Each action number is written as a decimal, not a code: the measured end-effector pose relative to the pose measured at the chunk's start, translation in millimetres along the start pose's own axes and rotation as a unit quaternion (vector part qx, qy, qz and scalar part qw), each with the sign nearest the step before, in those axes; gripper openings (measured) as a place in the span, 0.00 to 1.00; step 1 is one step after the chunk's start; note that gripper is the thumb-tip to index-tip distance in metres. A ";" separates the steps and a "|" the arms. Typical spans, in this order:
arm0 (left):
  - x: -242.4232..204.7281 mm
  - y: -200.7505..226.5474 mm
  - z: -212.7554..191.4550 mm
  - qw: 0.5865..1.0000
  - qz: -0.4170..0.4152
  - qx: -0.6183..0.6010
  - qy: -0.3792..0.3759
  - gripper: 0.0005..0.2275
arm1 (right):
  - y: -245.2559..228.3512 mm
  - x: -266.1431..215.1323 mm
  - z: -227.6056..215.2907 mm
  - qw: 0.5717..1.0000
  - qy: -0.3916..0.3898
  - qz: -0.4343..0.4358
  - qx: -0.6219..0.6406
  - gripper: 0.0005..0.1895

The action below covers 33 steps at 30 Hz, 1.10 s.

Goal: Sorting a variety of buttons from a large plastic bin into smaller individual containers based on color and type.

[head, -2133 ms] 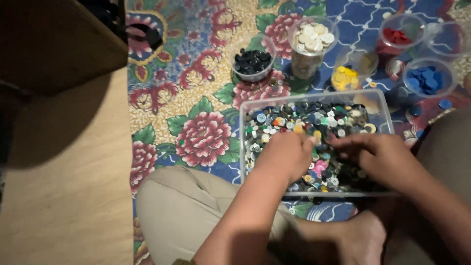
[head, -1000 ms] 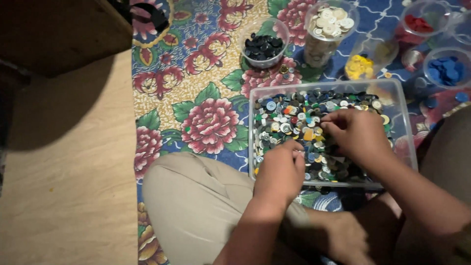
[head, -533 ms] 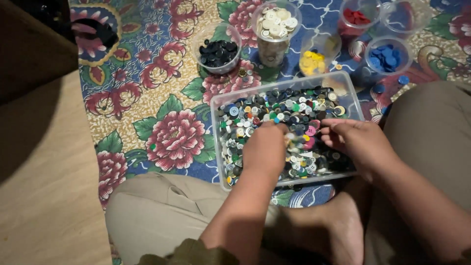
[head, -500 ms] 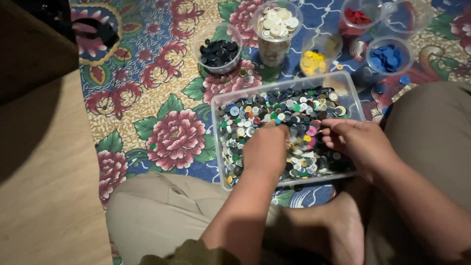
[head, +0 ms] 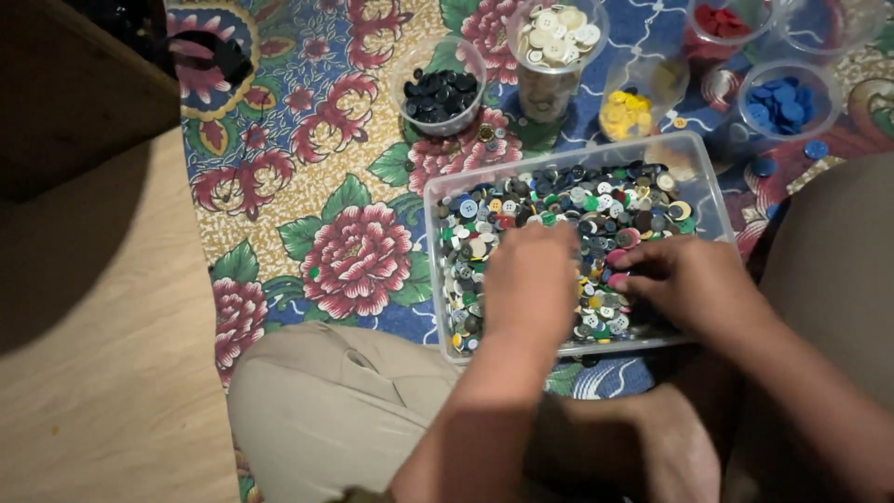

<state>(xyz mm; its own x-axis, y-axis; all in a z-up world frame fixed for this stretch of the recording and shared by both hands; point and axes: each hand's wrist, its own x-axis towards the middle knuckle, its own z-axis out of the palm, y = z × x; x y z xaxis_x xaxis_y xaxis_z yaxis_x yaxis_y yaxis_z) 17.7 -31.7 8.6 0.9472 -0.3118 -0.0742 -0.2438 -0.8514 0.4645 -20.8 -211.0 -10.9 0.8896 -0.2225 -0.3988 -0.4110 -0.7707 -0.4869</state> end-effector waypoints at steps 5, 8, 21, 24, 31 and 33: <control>-4.4 29.2 16.9 0.997 0.036 -0.042 -0.062 0.07 | 22.1 5.2 -20.0 0.986 0.035 0.088 0.139 0.11; 0.6 34.3 41.2 0.995 0.049 0.004 -0.085 0.08 | 15.8 3.7 -30.5 0.950 0.032 0.140 0.278 0.16; 9.3 32.9 77.1 0.970 0.167 0.178 0.009 0.05 | 16.5 8.1 -32.0 0.926 0.052 0.141 0.346 0.17; 9.5 26.0 85.2 0.972 0.158 0.173 0.017 0.04 | 25.9 12.0 -24.6 0.889 0.033 0.125 0.439 0.19; 25.4 47.9 31.5 0.995 0.092 0.027 0.022 0.05 | 23.3 9.1 -18.4 0.862 0.021 0.125 0.491 0.22; 50.8 65.7 13.8 0.986 -0.044 -0.155 0.049 0.02 | 23.8 9.9 -18.4 0.832 0.009 0.132 0.539 0.20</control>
<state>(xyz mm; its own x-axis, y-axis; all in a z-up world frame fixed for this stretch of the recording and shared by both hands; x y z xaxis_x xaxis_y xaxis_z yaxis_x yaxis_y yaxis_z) 46.9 -109.3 23.2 0.9813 -0.1864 -0.0472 -0.0986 -0.6987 0.7086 -18.1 -242.5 -12.2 0.7392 -0.3150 -0.5953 -0.5232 0.2881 -0.8020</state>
